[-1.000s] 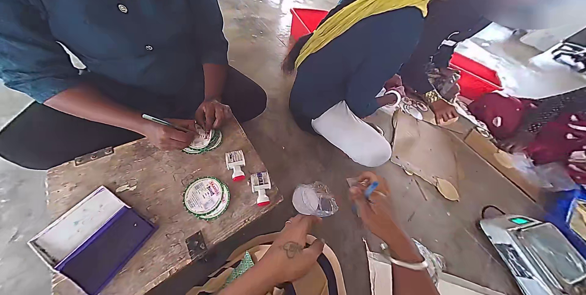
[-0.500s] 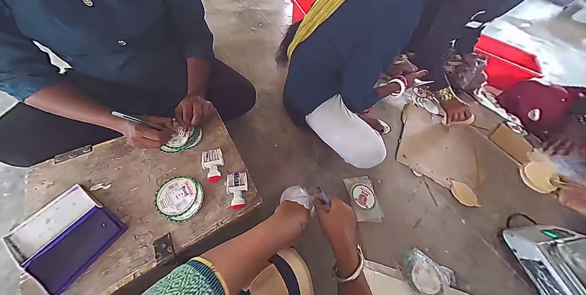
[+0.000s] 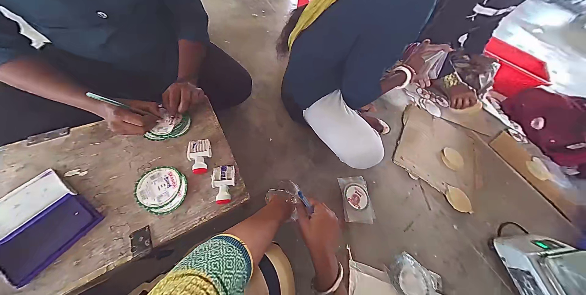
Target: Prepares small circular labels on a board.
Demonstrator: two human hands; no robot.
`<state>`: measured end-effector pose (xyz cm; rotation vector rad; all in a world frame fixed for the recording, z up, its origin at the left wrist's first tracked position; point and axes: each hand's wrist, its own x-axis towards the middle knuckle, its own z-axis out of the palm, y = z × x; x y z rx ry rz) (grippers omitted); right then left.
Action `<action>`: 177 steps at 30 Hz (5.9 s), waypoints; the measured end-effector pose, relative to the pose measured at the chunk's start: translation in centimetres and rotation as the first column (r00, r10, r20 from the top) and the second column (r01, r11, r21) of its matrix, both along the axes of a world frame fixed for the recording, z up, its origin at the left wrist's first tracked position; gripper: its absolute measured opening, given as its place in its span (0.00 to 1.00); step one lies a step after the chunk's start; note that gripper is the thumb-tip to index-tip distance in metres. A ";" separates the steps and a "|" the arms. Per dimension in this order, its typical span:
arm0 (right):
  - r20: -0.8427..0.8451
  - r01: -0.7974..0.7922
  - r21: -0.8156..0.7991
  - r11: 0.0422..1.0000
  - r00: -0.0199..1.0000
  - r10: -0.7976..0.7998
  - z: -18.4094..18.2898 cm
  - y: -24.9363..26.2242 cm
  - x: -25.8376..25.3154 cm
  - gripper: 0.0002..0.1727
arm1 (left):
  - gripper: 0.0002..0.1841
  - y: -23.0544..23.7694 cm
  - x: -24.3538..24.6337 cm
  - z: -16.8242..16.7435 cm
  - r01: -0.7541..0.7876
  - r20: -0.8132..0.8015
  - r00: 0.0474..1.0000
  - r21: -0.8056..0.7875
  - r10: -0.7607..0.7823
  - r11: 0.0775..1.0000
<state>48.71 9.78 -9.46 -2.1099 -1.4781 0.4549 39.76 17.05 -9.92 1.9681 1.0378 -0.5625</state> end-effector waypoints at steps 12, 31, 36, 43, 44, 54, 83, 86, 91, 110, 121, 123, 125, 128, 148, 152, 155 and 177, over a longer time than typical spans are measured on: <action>-0.070 0.032 -0.114 0.993 0.997 -0.040 0.6 0.4 0.3 0.11 | 0.25 1.2 1.8 0.3 -0.200 -0.143 0.970 -0.026 0.195 0.979; -0.226 0.003 0.224 0.975 0.973 0.048 0.7 -2.1 2.3 0.19 | 0.11 -4.3 -10.7 4.3 -0.303 0.380 0.813 0.923 -0.442 0.237; -0.727 -0.232 0.264 0.936 0.590 0.351 6.0 -3.4 -3.9 0.22 | 0.10 -8.4 -20.4 5.2 -0.517 0.432 0.699 0.856 -0.570 0.014; -0.665 -0.585 0.099 0.805 0.563 0.491 8.8 -2.5 -15.1 0.25 | 0.09 -14.0 -29.5 3.7 -0.625 0.602 0.708 0.778 -0.368 0.070; -0.571 -0.668 0.029 0.744 0.600 0.560 8.8 -2.0 -16.1 0.26 | 0.15 -15.1 -30.9 3.2 -0.674 0.695 0.666 0.716 -0.270 0.181; -0.436 -0.866 -0.341 0.366 0.491 0.754 6.7 -0.3 -25.4 0.27 | 0.13 -19.1 -34.5 3.1 -0.733 0.469 -0.380 -0.679 0.797 0.050; -0.227 -0.766 -0.628 0.137 0.349 0.909 5.4 6.6 -31.2 0.21 | 0.32 -1.7 -49.4 0.6 -0.997 0.493 0.029 0.071 0.870 -0.006; -0.161 -0.723 -0.691 -0.012 0.138 0.977 6.0 8.6 -34.9 0.21 | 0.33 -0.7 -49.6 1.2 -0.995 0.445 0.067 0.099 0.893 0.026; -0.080 -0.677 -0.733 -0.057 0.003 0.997 6.7 9.6 -38.6 0.28 | 0.28 -4.9 -47.9 3.5 -0.964 0.342 0.147 0.259 0.928 0.058; -0.650 -0.604 0.363 0.709 0.381 0.658 0.1 2.1 -28.8 0.07 | 0.21 -11.8 -40.1 -0.4 -0.598 0.458 0.796 0.493 0.396 0.631; -0.338 -0.665 0.430 0.610 0.508 0.792 -3.9 -1.0 -31.7 0.09 | 0.47 -12.1 -41.5 -0.9 -0.705 0.571 0.696 0.428 0.435 0.566; -0.271 -0.668 0.418 0.616 0.556 0.786 -4.1 -1.0 -32.3 0.05 | 0.46 -12.1 -41.2 -0.8 -0.727 0.581 0.677 0.432 0.452 0.534; -0.210 -0.672 0.381 0.635 0.606 0.767 -4.2 -0.9 -32.8 0.07 | 0.43 -12.3 -40.6 -0.5 -0.739 0.571 0.671 0.466 0.473 0.486; -0.249 -0.669 0.309 0.676 0.629 0.737 -3.9 -0.5 -32.9 0.07 | 0.40 -12.4 -39.5 -0.7 -0.713 0.549 0.698 0.591 0.459 0.377; -0.352 -0.680 0.313 0.663 0.566 0.746 -4.5 -0.1 -32.6 0.05 | 0.41 -12.3 -39.6 -1.7 -0.759 0.621 0.650 0.550 0.437 0.347; -0.337 -0.677 0.323 0.661 0.570 0.749 -4.4 -0.2 -32.7 0.05 | 0.42 -12.4 -39.6 -1.6 -0.771 0.628 0.637 0.530 0.447 0.353; -0.347 -0.679 0.322 0.660 0.564 0.750 -4.4 -0.2 -32.6 0.05 | 0.43 -12.4 -39.5 -1.6 -0.773 0.626 0.634 0.526 0.453 0.354; -0.359 -0.680 0.354 0.642 0.535 0.764 -4.6 -0.2 -32.5 0.06 | 0.43 -12.5 -39.5 -1.8 -0.771 0.615 0.636 0.533 0.466 0.348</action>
